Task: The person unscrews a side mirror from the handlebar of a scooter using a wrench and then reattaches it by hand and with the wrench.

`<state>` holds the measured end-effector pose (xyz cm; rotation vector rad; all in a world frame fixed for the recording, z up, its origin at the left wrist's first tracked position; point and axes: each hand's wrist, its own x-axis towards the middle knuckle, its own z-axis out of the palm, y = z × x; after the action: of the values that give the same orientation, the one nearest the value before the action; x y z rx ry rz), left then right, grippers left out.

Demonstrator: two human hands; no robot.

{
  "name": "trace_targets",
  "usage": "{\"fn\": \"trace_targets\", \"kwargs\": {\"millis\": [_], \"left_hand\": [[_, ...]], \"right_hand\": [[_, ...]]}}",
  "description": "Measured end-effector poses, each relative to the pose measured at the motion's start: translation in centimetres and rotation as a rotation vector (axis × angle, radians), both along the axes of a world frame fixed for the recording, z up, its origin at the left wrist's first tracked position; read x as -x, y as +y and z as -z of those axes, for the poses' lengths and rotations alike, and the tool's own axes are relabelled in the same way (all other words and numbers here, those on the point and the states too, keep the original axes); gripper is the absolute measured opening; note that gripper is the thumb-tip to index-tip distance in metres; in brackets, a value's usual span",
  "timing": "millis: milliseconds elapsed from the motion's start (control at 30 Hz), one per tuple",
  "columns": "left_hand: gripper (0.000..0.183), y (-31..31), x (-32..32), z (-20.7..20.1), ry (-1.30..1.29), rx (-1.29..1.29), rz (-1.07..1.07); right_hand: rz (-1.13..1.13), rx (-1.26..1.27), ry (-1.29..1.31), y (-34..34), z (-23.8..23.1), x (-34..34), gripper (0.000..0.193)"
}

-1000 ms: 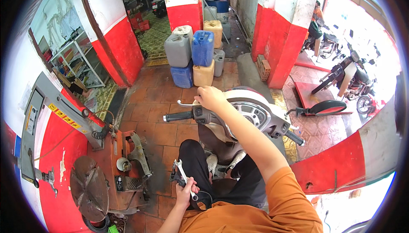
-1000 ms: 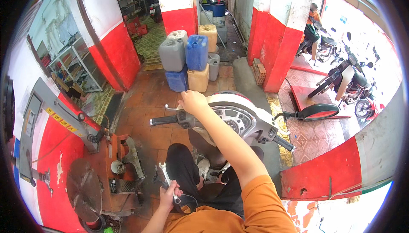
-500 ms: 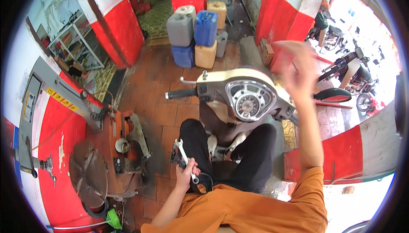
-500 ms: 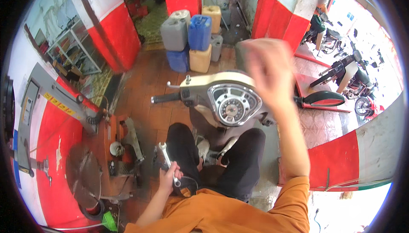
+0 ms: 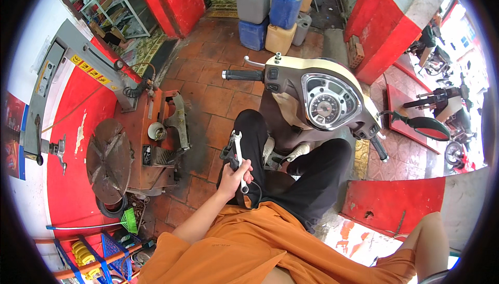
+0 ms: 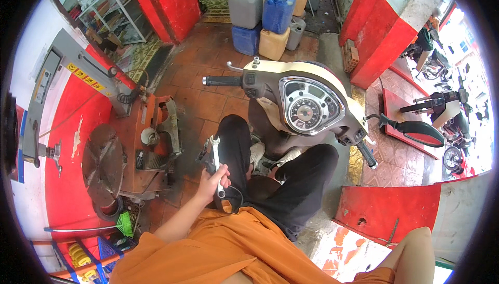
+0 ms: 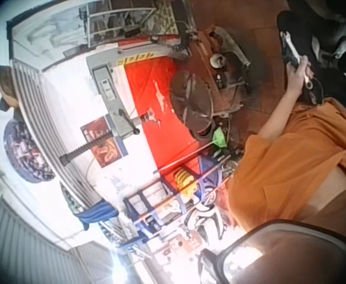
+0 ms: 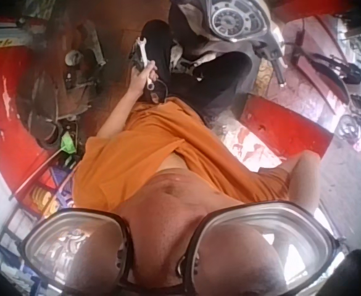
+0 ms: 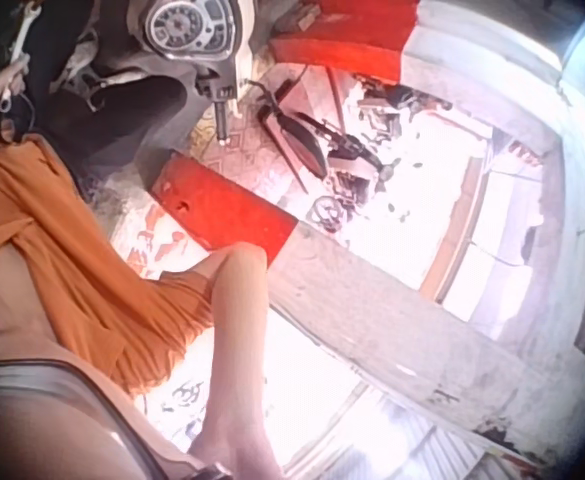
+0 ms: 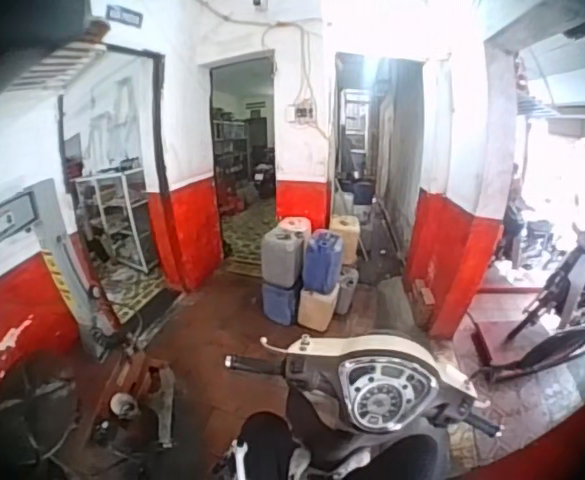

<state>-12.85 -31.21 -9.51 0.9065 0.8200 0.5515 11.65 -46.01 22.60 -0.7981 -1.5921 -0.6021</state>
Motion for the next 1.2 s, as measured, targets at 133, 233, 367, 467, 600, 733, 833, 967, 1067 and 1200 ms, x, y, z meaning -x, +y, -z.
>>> {"fn": "trace_targets", "kwargs": {"millis": [133,233,367,467,600,733,833,967,1067,1200], "left_hand": [[0.028,-0.1,0.5,0.1,0.005,-0.011,-0.012],[0.028,-0.2,0.6,-0.2,-0.006,0.004,-0.005],[0.027,-0.2,0.9,0.1,0.022,0.0,-0.029],[0.027,-0.2,0.8,0.1,0.005,0.006,-0.026],[0.027,-0.1,0.7,0.0,-0.009,0.018,-0.026],[0.027,0.1,0.8,0.0,-0.002,0.011,-0.029],[0.027,0.0,0.8,0.2,0.0,0.012,-0.05],[0.026,0.0,1.0,0.3,0.003,0.016,-0.042],[0.026,0.2,0.8,0.2,0.0,0.017,-0.036],[0.025,0.1,0.8,0.0,0.014,0.014,-0.033]], "right_hand": [[-0.029,0.179,0.053,5.3,4.7,1.2,0.019],[-0.048,0.201,0.085,6.1,5.7,1.6,0.018],[-0.06,0.213,0.088,6.6,6.0,2.0,0.017],[-0.058,0.221,0.088,6.6,6.1,2.1,0.017],[-0.057,0.226,0.087,6.6,6.1,2.1,0.016],[-0.049,0.223,0.086,6.4,6.1,1.9,0.015],[-0.044,0.23,0.084,6.2,6.3,1.8,0.015],[-0.048,0.23,0.09,5.9,6.3,1.7,0.015],[-0.051,0.228,0.092,5.6,6.3,1.6,0.014],[-0.05,0.23,0.088,5.3,6.4,1.7,0.014]]}}
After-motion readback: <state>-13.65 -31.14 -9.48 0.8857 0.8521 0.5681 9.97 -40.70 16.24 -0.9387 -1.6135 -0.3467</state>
